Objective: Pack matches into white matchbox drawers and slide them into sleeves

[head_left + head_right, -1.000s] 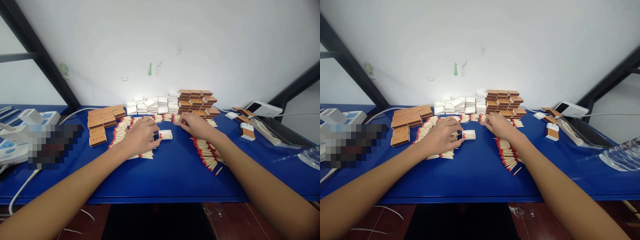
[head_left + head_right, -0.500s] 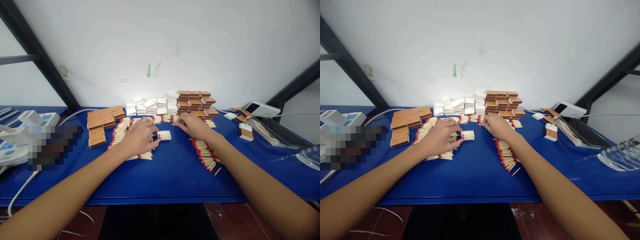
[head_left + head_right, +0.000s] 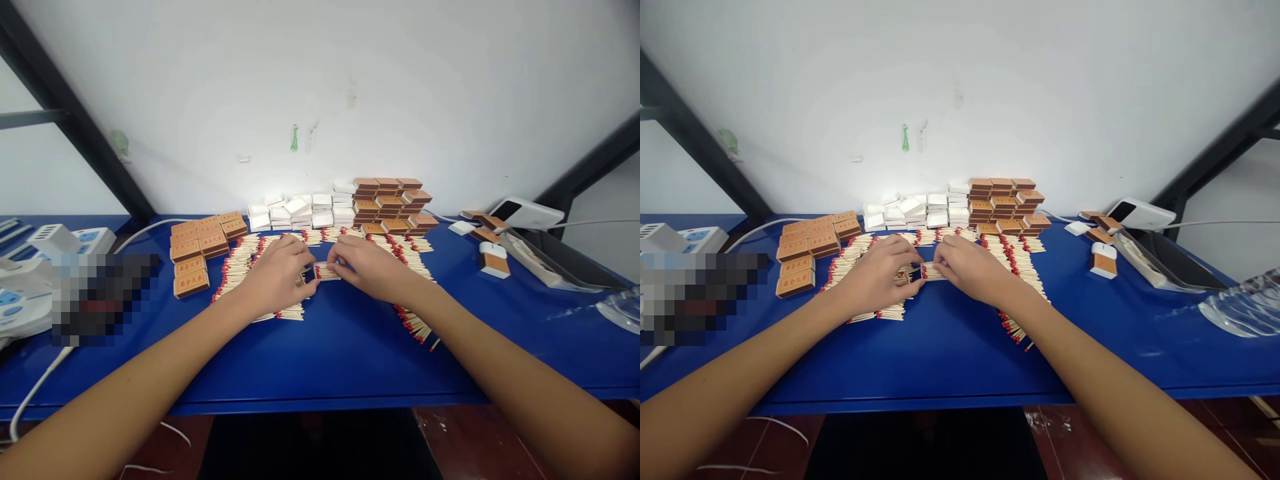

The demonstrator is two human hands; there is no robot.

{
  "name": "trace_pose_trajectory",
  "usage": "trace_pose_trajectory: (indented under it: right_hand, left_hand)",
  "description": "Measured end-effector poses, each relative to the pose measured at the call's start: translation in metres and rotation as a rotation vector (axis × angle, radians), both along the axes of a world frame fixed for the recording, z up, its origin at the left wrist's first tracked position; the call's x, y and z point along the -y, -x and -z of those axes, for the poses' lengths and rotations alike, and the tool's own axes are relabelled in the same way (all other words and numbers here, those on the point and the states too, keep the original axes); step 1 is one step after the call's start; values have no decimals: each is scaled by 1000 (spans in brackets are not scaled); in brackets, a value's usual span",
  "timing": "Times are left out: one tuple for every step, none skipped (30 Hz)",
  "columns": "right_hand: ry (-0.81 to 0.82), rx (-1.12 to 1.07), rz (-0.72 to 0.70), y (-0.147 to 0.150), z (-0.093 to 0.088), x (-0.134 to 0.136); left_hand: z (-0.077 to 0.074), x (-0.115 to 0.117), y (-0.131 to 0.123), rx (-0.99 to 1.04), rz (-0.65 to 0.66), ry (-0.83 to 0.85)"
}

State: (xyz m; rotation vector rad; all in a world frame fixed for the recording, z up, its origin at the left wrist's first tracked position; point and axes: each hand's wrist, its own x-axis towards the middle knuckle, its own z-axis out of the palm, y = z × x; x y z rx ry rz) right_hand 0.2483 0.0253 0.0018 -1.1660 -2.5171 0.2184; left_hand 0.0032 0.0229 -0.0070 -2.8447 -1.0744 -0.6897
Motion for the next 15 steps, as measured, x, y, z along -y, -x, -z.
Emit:
trace_pose_trajectory:
  right_hand:
    - [12,5,0,1,1,0]
    - [22,6,-1,1,2,0]
    - [23,4,-2,0,2,-1]
    - [13,1,2,-2,2,-2]
    - [-6,0,16,-5,1,-4]
    - [-34,1,42,-9,0,-7]
    - [-64,7,79,-13,-1,-10]
    - [-89,21,125,-18,-2,-14]
    - [-104,43,173,-23,-3,-18]
    - [-108,68,218,-28,-3,-22]
    - [-102,93,255,-33,-2,-26]
    - [-91,113,283,-37,-1,-30]
    - [-79,128,301,-41,0,-33]
    - [-70,136,311,-43,1,-36]
    - [-66,140,315,-45,2,-39]
  left_hand:
    - [0,0,0,-3,2,2]
    - [0,0,0,-3,3,4]
    - [0,0,0,-2,3,6]
    - [0,-1,0,2,4,8]
    - [1,-1,0,6,3,8]
    - [1,-1,1,11,0,8]
    - [1,-1,1,14,-3,5]
    - [1,-1,1,16,-6,3]
    - [1,-1,1,16,-6,1]
    - [0,-1,1,14,-4,0]
    - [0,-1,1,12,-1,0]
    - [0,0,1,11,4,1]
    - [0,0,1,11,6,3]
    - [0,0,1,11,8,6]
    - [0,0,1,11,8,9]
